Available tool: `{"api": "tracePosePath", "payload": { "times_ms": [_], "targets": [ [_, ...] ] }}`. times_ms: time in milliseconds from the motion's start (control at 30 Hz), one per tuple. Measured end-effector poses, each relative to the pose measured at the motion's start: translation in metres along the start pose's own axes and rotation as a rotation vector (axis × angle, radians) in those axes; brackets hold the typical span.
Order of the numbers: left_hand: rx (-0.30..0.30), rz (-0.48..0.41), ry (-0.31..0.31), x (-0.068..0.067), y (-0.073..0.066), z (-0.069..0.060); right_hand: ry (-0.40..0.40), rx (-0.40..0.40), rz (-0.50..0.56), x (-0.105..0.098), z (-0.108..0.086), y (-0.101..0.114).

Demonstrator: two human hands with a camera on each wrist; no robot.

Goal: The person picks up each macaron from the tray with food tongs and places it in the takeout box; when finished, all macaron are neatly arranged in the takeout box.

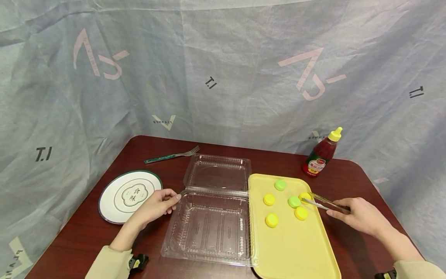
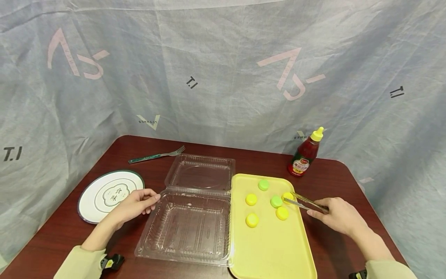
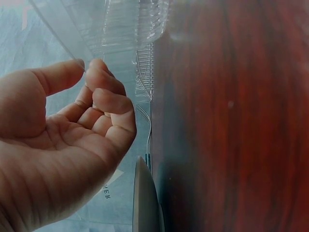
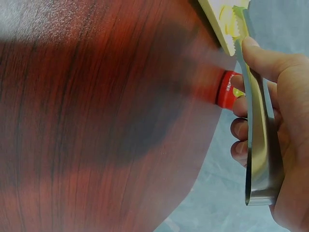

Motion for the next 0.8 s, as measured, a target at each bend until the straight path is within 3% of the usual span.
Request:
{"api": "tracePosePath", "payload": {
  "times_ms": [800],
  "targets": [
    [0.008,0.003,0.005,-0.0004,0.0008,0.0010,0.011,0.037,-0.011,-0.0058,0.0019,-0.0012]
  ]
}}
Point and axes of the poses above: each hand's wrist, its own z-axis towards the middle knuckle, its own x-axis out of the palm, y = z × x, the point moved 3 cm from there along z, towards the middle knuckle, and after that the axes turned 6 degrees about -x, right-handed, at the moved point
